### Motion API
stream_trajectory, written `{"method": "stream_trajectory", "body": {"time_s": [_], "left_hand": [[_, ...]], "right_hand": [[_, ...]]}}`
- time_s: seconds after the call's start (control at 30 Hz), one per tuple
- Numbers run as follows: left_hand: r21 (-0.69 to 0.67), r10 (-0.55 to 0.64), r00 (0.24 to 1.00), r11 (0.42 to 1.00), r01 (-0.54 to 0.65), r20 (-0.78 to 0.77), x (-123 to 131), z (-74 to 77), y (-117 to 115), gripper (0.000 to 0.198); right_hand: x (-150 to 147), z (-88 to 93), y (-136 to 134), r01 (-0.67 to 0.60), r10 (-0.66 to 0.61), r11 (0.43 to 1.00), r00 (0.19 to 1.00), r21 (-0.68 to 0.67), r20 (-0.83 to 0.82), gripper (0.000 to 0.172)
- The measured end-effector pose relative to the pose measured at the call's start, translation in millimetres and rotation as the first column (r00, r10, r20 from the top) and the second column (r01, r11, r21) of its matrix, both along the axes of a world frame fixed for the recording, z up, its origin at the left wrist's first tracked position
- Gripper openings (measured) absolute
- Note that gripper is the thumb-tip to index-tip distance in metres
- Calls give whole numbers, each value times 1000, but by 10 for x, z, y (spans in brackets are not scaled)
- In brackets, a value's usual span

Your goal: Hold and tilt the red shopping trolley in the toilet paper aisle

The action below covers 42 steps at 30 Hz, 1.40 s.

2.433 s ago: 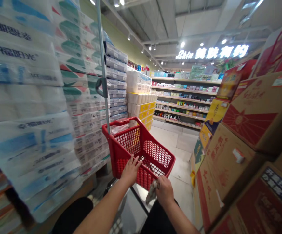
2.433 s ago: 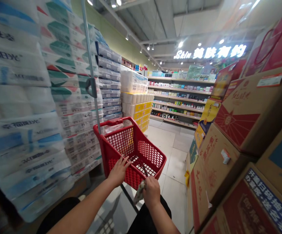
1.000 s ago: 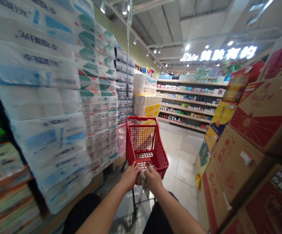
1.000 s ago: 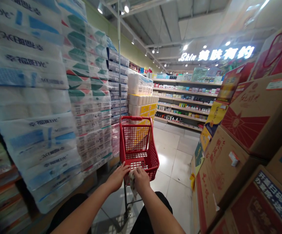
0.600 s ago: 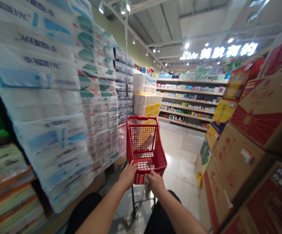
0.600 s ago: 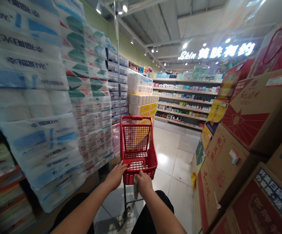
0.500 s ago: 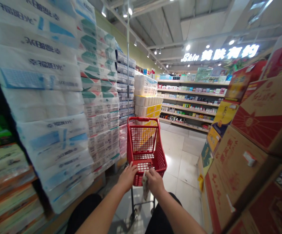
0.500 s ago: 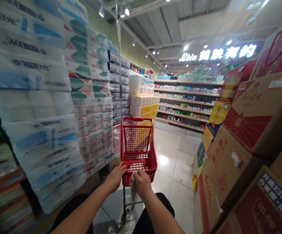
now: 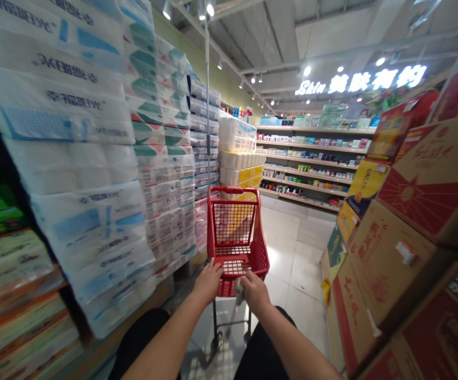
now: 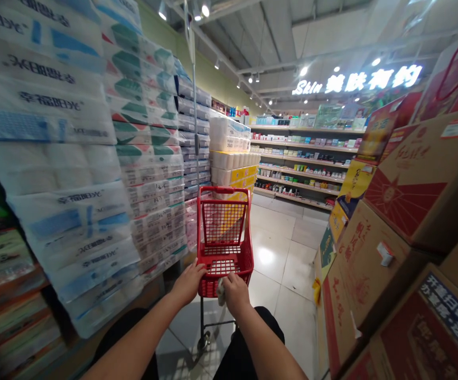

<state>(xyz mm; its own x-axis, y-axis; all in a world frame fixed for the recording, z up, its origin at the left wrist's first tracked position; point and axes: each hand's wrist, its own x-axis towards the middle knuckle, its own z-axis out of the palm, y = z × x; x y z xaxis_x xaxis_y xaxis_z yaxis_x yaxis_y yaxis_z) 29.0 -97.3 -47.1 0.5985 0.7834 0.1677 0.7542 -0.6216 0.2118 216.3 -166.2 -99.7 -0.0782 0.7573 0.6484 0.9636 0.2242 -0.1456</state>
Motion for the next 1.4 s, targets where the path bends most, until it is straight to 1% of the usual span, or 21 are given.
{"method": "stream_trajectory", "body": {"time_s": [0.07, 0.17, 0.23, 0.33, 0.4, 0.5, 0.57, 0.63, 0.77, 0.9, 0.93, 1.0, 1.03, 1.1, 1.17, 1.2, 1.27, 1.3, 1.33, 1.4], "left_hand": [[-5, 14, 1000, 1000, -14, -8, -13, 0, 7, 43], [2, 30, 999, 1000, -30, -32, -30, 25, 10, 44], [7, 43, 997, 999, -43, -59, -34, 51, -6, 45], [40, 51, 994, 998, -47, -97, -6, 68, -61, 46], [56, 6, 994, 998, 0, -112, 41, 49, -107, 49], [13, -81, 989, 996, 84, -126, 139, -15, -159, 61], [-18, -84, 990, 996, 82, -116, 196, -48, -171, 65], [-33, -60, 994, 998, 57, -89, 229, -55, -167, 62], [-71, -30, 999, 997, 27, -40, 213, -29, -143, 59], [-59, -6, 1000, 998, 5, -21, 131, -33, -123, 57], [-53, 4, 1000, 999, -5, -26, 107, -39, -117, 57], [-49, 26, 999, 998, -27, -38, 62, -56, -101, 55], [-48, 36, 999, 998, -37, -36, 40, -66, -92, 52], [-40, 43, 999, 998, -44, -13, 0, -87, -70, 42], [-24, 41, 999, 999, -40, 18, -37, -103, -48, 36], [-18, 40, 999, 999, -40, 31, -53, -107, -38, 36], [-17, 38, 998, 999, -37, 47, -79, -102, -23, 36], [-21, 38, 998, 999, -37, 55, -88, -95, -16, 35], [-26, 38, 997, 999, -36, 64, -94, -86, -10, 34], [-48, 41, 995, 998, -37, 91, -96, -70, 1, 32]], "right_hand": [[13, 79, -29, 7, -7, 1000, 1000, 4, -20, 14], [31, 158, -73, 32, -35, 998, 998, -58, -45, 21], [39, 163, -99, 30, -37, 993, 997, -111, -62, 22], [44, 134, -129, 18, -30, 991, 995, -129, -90, 24], [46, 110, -141, 21, -37, 988, 994, -150, -100, 26], [54, 78, -149, 38, -60, 978, 993, -204, -103, 23], [69, 57, -152, 53, -74, 981, 991, -184, -110, 23], [97, 34, -162, 84, -104, 982, 988, -170, -114, 24], [184, 0, -210, 156, -189, 955, 976, -253, -111, 24], [251, 35, -264, 133, -159, 979, 974, -156, -165, 29], [260, 49, -273, 130, -156, 979, 974, -157, -167, 29], [270, 69, -287, 120, -155, 973, 973, -198, -171, 28], [272, 72, -291, 108, -148, 971, 972, -211, -182, 28], [270, 64, -288, 68, -111, 980, 966, -186, -235, 29], [264, 34, -267, 30, -85, 988, 926, -151, -367, 28], [260, 10, -250, 18, -92, 987, 880, -162, -467, 26], [247, -54, -207, 2, -161, 971, 744, -238, -649, 20], [235, -94, -183, 1, -209, 959, 674, -282, -709, 17], [216, -137, -161, 6, -253, 949, 616, -317, -746, 14], [152, -226, -123, 41, -312, 938, 537, -346, -784, 9]]}}
